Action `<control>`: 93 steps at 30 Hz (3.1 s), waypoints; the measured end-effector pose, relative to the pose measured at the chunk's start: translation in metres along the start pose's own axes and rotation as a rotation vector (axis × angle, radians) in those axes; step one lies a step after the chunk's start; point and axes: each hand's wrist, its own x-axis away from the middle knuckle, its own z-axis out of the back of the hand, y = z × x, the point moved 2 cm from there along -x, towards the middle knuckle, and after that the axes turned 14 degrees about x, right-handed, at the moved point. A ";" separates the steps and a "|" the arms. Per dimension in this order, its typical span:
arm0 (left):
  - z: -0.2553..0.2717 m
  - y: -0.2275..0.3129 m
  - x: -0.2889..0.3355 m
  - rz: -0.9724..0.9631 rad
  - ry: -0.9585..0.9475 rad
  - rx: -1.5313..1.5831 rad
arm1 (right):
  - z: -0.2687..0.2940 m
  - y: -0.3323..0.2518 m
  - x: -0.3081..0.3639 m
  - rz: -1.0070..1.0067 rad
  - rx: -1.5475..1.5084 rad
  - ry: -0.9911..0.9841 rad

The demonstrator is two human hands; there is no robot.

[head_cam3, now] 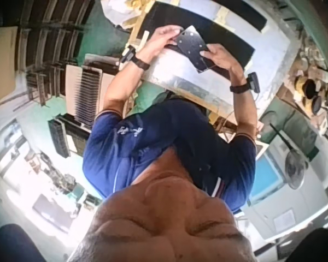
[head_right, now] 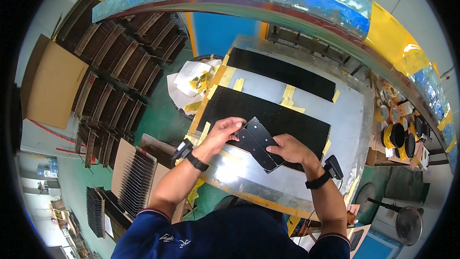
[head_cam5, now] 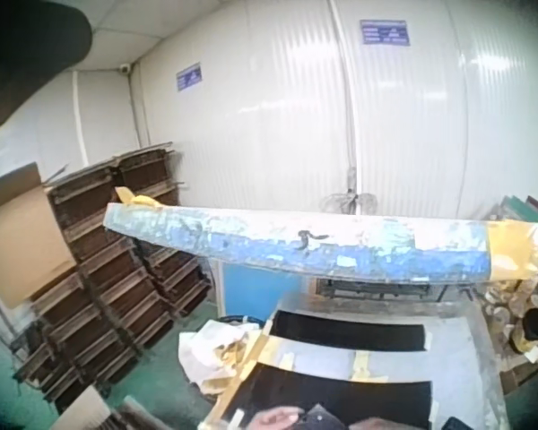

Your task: Manual screen printing onto rectangular metal or plastic components

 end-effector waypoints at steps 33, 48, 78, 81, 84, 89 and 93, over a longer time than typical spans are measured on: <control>0.062 0.019 -0.136 -0.559 0.155 -0.548 | 0.074 0.054 -0.112 0.153 0.663 0.752; 0.035 0.030 -0.133 -0.780 0.022 -1.010 | 0.084 0.061 -0.129 0.168 0.775 0.730; 0.094 -0.044 -0.177 -0.590 0.094 -1.713 | 0.074 0.053 -0.100 0.161 1.084 0.868; 0.092 -0.040 -0.179 -0.568 0.117 -1.725 | 0.070 0.067 -0.106 0.186 1.039 0.815; 0.093 -0.038 -0.180 -0.538 0.121 -1.735 | 0.069 0.069 -0.108 0.180 1.023 0.789; 0.106 -0.059 -0.182 -0.486 0.090 -1.740 | 0.069 0.071 -0.106 0.172 1.017 0.763; 0.125 -0.089 -0.189 -0.371 0.069 -1.739 | 0.069 0.073 -0.102 0.167 1.017 0.738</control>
